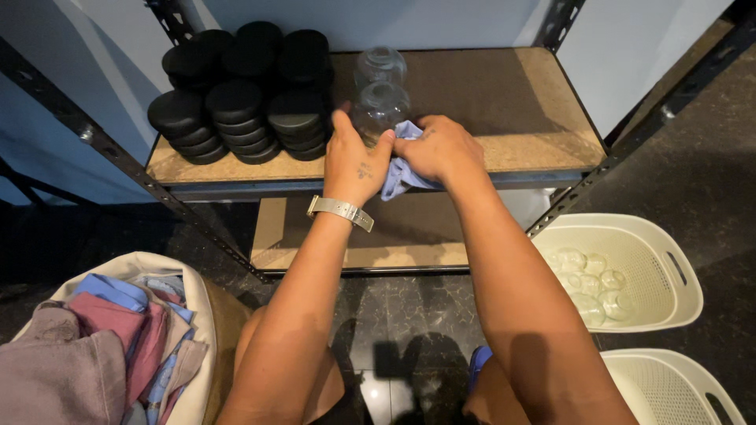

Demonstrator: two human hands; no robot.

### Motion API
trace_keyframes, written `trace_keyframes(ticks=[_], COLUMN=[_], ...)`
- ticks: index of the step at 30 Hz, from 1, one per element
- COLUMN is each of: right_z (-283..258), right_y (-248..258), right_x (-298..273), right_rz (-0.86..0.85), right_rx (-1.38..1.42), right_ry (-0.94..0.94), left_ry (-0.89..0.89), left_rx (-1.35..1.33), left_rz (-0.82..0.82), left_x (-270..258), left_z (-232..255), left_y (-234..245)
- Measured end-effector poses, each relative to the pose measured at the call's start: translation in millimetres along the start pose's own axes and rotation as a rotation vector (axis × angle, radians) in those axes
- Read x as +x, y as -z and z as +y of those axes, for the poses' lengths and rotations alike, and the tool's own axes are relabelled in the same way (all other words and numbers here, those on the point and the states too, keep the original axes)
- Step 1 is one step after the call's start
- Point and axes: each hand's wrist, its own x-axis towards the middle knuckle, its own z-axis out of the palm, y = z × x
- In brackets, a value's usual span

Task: The person wipes the interior and exterior of glass jars using a cloth, retrieving the jars from a bin and placing them on a shelf after cleaning.

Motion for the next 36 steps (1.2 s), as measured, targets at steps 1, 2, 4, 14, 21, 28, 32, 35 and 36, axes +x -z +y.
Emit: trace_keyframes(ticks=[1, 2, 4, 14, 21, 28, 32, 35, 36], right_z=[-1, 0, 5, 89, 139, 273, 319, 357, 372], right_y=[0, 0, -4, -55, 2, 47, 58, 45, 38], right_x=[0, -1, -3, -16, -39, -73, -91, -87, -83], right_rz=[-0.001, 0.005, 0.015, 0.535, 0.312, 0.16, -0.031, -0.144, -0.175], right_rx=[0.003, 0.029, 0.065, 0.925, 0.962, 0.683, 0.43, 0.36, 0.358], right_ry=[-0.005, 0.006, -0.012, 0.617, 0.471, 0.089, -0.287, -0.415, -0.434], left_ry=[0.0, -0.024, -0.056, -0.562, -0.708, -0.734, -0.565, -0.458, -0.41], left_rx=[0.002, -0.021, -0.043, -0.177, -0.369, -0.607, -0.6, -0.564, -0.525], left_rz=[-0.006, 0.026, 0.027, 0.339, 0.092, -0.282, -0.576, -0.735, -0.799], left_x=[-2, -4, -15, -116, -161, -169, -181, -185, -185], left_z=[1, 3, 8, 48, 113, 127, 121, 113, 109], left_y=[1, 1, -1, -24, -66, -165, -224, -264, -277])
